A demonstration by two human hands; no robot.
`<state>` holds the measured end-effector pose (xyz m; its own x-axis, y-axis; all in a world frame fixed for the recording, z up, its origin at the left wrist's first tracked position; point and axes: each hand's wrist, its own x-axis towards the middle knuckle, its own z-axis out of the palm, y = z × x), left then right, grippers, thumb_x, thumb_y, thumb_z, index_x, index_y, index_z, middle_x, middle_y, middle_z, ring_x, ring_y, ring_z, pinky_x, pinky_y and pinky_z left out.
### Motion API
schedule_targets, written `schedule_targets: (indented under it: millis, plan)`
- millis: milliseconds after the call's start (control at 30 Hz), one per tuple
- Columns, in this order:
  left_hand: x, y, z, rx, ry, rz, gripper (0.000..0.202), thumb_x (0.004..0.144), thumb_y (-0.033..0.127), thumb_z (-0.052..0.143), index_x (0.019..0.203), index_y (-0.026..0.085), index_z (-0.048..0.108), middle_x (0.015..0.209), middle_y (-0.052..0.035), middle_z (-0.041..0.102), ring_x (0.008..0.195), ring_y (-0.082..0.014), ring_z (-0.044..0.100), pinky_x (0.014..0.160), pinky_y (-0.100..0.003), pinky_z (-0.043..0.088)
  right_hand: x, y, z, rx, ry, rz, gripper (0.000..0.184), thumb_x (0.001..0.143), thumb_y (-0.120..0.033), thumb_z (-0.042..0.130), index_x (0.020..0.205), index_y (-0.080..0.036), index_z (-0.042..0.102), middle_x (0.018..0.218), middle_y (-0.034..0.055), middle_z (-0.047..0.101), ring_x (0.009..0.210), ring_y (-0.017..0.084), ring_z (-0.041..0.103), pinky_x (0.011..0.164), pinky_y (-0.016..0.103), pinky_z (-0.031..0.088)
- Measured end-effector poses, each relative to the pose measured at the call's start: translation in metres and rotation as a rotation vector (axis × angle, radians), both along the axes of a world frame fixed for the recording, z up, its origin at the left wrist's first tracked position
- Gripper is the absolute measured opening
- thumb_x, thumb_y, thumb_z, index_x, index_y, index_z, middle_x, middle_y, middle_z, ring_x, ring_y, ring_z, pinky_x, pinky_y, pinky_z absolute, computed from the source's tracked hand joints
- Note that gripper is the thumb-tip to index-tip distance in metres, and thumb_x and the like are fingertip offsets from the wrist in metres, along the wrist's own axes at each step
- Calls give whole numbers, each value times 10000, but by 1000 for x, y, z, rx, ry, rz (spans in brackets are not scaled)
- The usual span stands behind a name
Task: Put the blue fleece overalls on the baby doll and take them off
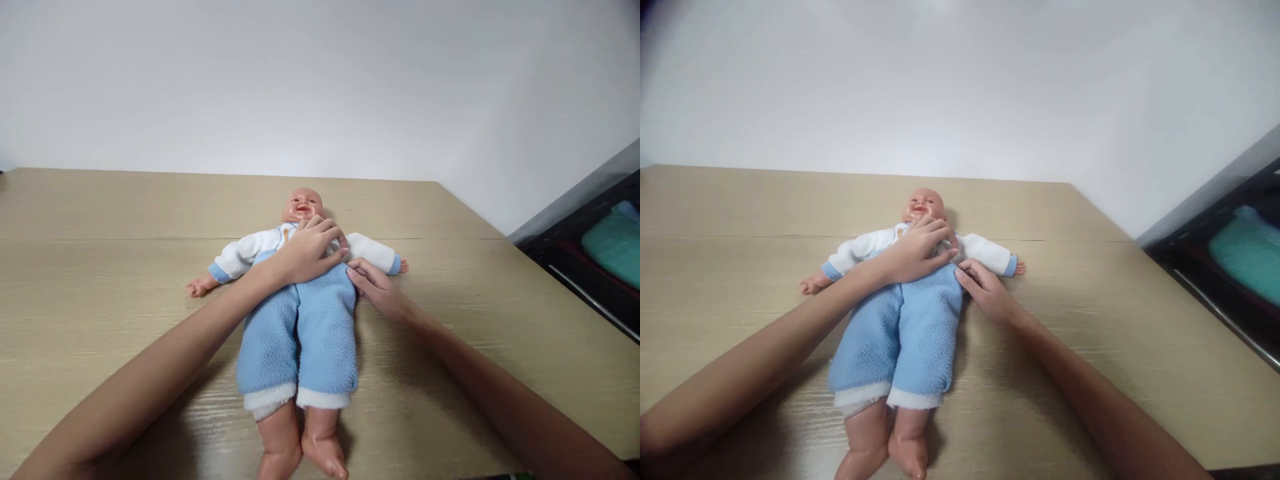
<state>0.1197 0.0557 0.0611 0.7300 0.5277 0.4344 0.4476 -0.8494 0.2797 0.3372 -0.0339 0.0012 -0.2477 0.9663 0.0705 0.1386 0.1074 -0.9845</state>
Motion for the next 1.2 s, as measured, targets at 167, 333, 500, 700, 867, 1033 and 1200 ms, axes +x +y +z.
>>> schedule_targets:
  millis: [167,333,500,700,867,1033,1200]
  plan:
    - [2,-4,0,-79,31,-56,260,1075,450,576,1099,233,718,1199,-94,730,1196,-323,571,1155,-510,392,6,12,-1,-161,164,-5,494,961,-688,726,841,-254,524,769,-34,426,675,163,389,603,302,343]
    - [4,-4,0,-172,53,-89,293,1088,494,543,1022,244,679,1102,-65,750,1167,-311,615,1133,-521,360,-1,15,2,-187,243,-42,476,927,-715,710,953,-280,517,729,-53,427,611,161,372,540,298,292]
    - [6,0,-3,-253,-6,-39,262,1060,482,579,1035,229,642,998,-40,730,1045,-281,651,1095,-504,374,-1,10,-2,-9,107,-160,404,934,-583,790,1087,-282,567,864,-31,553,693,163,465,614,301,365]
    - [6,1,-5,-312,-115,-42,210,1024,351,617,1197,236,645,962,-26,704,936,-242,679,928,-416,468,31,5,8,455,-501,-387,357,1021,-433,714,1318,-285,584,1095,64,658,893,254,612,853,420,522]
    - [8,3,-3,-281,-134,-45,188,1040,296,597,1203,220,651,1126,-67,740,1039,-250,691,932,-407,488,94,24,7,634,-850,-204,578,959,-511,779,1438,-253,584,1438,161,646,1344,406,584,1191,608,437]
    - [19,8,6,-111,-46,1,268,1064,389,605,1250,210,676,1295,-129,674,1261,-331,593,1110,-496,443,135,34,-4,404,-675,-107,884,868,-615,876,1565,-271,455,1480,172,639,1305,380,673,1114,547,571]
    - [35,16,0,-121,68,-31,586,935,495,812,1393,195,602,1436,-169,621,1337,-374,546,1105,-514,471,130,28,8,426,-516,-240,675,791,-589,958,1306,-288,642,1264,108,740,1111,343,730,1010,509,611]
